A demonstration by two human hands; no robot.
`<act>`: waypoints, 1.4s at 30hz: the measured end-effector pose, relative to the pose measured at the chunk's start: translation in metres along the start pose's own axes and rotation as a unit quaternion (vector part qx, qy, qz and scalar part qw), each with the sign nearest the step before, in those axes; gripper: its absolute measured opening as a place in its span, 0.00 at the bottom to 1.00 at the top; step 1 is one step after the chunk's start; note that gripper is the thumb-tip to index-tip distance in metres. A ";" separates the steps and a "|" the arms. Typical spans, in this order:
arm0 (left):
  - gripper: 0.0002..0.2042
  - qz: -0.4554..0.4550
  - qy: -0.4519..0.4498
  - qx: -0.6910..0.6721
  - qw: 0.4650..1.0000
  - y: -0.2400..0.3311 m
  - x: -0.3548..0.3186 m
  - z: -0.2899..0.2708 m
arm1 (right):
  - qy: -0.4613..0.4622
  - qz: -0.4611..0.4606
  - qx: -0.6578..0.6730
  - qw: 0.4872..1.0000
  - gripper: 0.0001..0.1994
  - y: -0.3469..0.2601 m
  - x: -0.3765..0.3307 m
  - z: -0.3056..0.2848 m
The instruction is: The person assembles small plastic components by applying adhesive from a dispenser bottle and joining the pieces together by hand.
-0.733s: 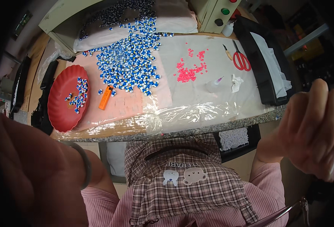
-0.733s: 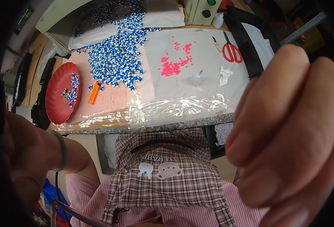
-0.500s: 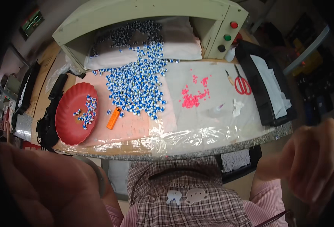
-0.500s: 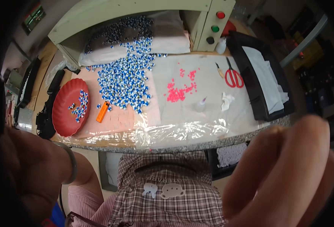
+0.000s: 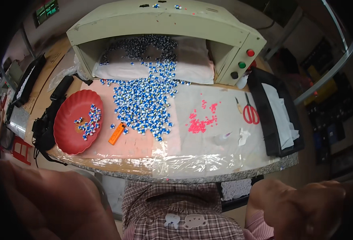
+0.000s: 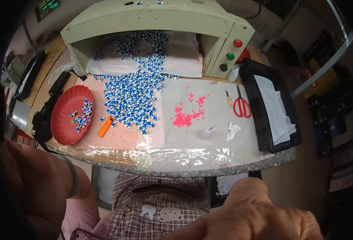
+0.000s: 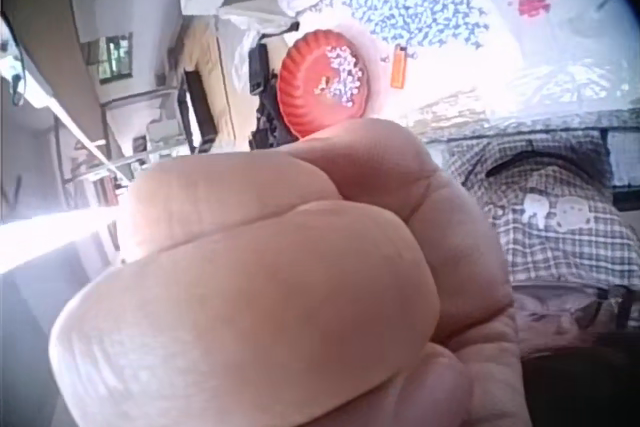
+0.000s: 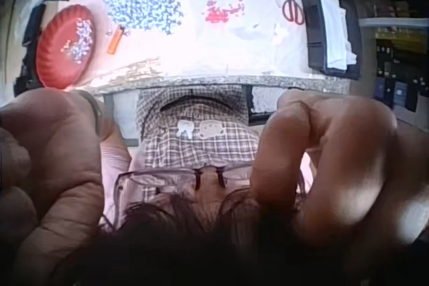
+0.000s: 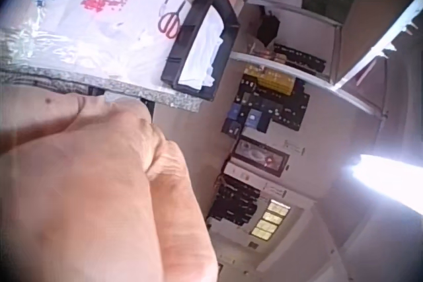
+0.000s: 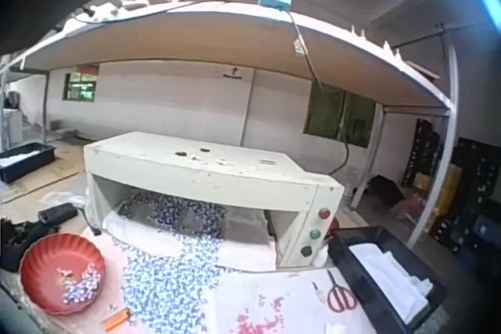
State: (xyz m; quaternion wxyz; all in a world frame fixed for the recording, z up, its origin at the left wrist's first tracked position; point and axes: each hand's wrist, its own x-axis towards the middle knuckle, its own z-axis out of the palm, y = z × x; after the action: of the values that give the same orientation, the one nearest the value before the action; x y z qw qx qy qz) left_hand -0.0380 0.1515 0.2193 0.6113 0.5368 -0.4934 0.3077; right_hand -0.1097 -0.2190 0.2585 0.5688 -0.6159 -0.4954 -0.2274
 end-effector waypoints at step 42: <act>0.09 0.094 0.015 -0.092 0.991 -0.037 0.046 0.052 | 0.126 0.111 0.073 0.983 0.12 0.032 0.010 0.036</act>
State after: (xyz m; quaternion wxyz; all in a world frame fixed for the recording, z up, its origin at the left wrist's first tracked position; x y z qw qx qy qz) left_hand -0.0035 0.0861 0.2456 0.6342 0.4245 -0.5585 0.3252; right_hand -0.0884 -0.1773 0.2429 0.6919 -0.5903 -0.3635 -0.2016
